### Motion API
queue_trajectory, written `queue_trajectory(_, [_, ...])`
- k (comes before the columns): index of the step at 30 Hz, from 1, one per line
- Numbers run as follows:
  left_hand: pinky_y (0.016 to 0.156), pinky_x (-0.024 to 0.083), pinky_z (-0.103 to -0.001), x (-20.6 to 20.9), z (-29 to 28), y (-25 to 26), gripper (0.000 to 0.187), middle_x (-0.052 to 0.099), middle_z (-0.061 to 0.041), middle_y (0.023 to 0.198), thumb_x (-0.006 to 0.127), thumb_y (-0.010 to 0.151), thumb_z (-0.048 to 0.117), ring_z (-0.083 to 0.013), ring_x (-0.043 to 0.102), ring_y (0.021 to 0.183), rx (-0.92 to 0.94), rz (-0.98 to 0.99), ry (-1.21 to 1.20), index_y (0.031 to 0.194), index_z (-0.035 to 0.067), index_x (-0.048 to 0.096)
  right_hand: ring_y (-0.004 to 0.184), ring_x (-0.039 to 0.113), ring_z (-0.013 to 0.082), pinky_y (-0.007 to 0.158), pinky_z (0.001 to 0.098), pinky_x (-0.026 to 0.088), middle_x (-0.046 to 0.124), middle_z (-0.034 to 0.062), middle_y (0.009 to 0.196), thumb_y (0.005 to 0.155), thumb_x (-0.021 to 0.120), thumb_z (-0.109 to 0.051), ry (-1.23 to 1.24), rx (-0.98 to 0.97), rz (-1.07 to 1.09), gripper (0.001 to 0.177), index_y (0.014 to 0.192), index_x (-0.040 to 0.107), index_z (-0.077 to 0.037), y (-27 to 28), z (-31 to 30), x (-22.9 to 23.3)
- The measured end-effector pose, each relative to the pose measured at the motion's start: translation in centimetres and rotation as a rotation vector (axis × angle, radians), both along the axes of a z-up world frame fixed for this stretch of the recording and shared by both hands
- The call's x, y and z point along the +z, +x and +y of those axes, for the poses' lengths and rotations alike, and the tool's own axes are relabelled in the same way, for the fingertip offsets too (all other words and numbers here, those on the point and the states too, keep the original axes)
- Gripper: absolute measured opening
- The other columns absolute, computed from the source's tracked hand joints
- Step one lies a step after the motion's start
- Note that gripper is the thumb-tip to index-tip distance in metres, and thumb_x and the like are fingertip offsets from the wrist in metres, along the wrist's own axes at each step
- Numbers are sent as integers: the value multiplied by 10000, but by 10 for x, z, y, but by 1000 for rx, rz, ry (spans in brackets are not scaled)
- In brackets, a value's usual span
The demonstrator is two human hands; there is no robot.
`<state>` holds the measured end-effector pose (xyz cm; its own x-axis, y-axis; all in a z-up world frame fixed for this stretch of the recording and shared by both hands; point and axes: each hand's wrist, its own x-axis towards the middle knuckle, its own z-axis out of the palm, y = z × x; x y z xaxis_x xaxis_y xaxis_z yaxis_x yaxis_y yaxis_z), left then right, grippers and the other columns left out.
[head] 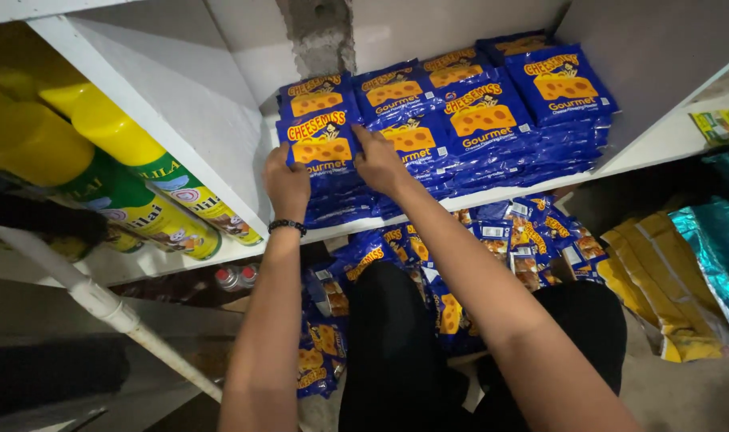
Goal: Organizing and stacking snack packets on a grocery store shelf.
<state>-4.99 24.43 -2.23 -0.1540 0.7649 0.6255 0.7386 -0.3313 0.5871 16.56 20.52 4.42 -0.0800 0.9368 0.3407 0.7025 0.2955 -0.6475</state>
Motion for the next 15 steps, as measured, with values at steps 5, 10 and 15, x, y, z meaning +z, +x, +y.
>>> queue_trajectory(5, [1069, 424, -534, 26, -16, 8, 471, 575, -356, 1339, 656, 897, 129, -502, 547, 1236, 2, 92, -18, 1337, -35, 633, 1131, 586, 518, 1011, 529, 474, 613, 347, 1222, 944, 574, -128, 14, -21, -38, 509, 1439, 518, -24, -1, 12, -20])
queue_trajectory(10, [1054, 434, -525, 43, -27, 17, 454, 541, -334, 1407, 655, 956, 163, -490, 563, 1212, -26, 156, -52, 1381, 8, 618, 1056, 614, 516, 937, 535, 519, 618, 353, 1170, 951, 569, -161, 106, -36, -44, 524, 1451, 505, -17, -4, 17, -30])
queue_trajectory(15, [983, 464, -512, 46, -22, 18, 418, 549, -286, 1413, 663, 931, 124, -507, 569, 1127, -2, 168, -132, 1335, 22, 631, 991, 643, 511, 883, 554, 529, 645, 327, 1116, 982, 552, -194, 48, -88, -90, 450, 1411, 551, -57, -10, 13, -18])
